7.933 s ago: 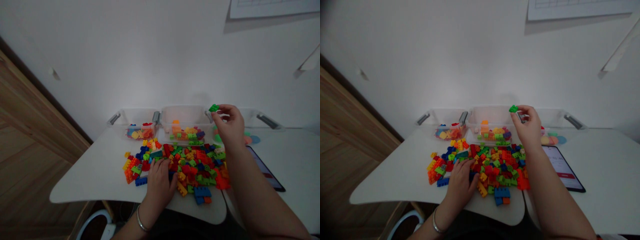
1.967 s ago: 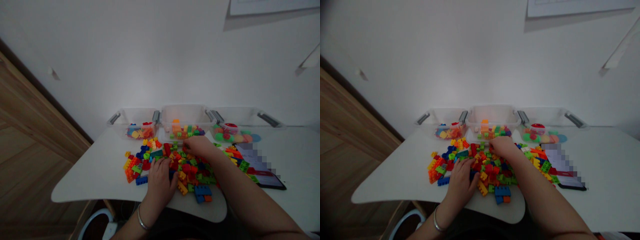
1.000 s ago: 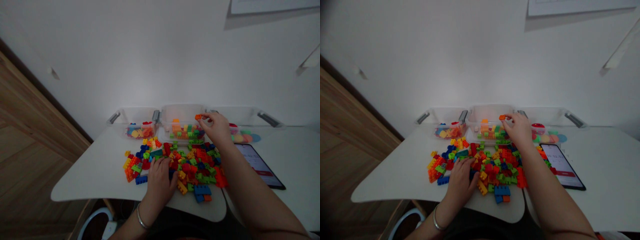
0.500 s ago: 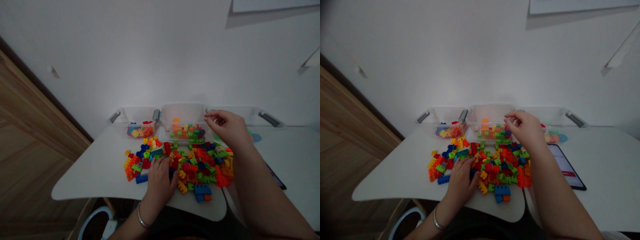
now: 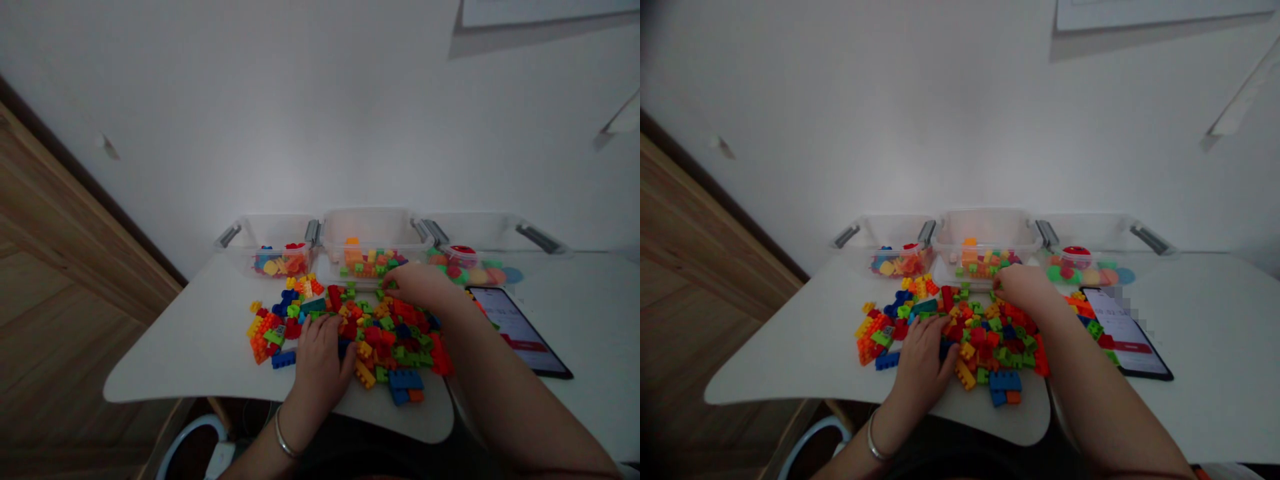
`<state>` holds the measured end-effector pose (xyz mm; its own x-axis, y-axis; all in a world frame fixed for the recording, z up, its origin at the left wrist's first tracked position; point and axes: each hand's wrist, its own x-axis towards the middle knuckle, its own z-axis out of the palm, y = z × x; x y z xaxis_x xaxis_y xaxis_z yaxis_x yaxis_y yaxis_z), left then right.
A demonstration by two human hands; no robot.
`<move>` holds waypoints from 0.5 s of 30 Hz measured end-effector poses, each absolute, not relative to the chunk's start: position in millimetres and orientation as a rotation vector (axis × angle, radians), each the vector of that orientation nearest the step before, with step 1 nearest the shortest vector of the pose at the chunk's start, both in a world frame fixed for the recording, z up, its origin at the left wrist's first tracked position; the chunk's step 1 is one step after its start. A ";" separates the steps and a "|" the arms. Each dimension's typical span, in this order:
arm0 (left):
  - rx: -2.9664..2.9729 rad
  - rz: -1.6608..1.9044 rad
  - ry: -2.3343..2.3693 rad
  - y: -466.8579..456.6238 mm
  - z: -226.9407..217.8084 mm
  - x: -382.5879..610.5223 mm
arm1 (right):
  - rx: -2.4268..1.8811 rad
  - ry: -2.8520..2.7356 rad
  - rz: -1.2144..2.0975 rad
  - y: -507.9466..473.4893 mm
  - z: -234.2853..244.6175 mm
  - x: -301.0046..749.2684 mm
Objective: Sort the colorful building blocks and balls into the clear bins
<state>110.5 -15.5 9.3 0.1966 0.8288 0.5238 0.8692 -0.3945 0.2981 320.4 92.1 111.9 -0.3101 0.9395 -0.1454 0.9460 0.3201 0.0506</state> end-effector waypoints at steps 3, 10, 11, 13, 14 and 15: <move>-2.383 -0.969 -1.689 -15.7 9.4 110.6 | 1.711 2.381 -0.107 96.9 104.7 319.9; -2.377 -0.961 -1.682 -15.5 11.0 110.6 | 1.629 2.437 -0.155 96.9 97.0 313.0; -2.375 -0.958 -1.681 -15.4 11.0 110.6 | 1.610 2.452 -0.163 96.6 96.7 311.7; -2.373 -0.952 -1.678 -15.3 11.0 110.6 | 1.590 2.469 -0.169 96.3 96.4 309.8; -2.372 -0.951 -1.677 -15.3 11.0 110.7 | 1.600 2.471 -0.161 96.5 96.4 309.4; -2.371 -0.951 -1.679 -15.4 10.9 110.8 | 1.621 2.472 -0.146 96.8 96.5 309.4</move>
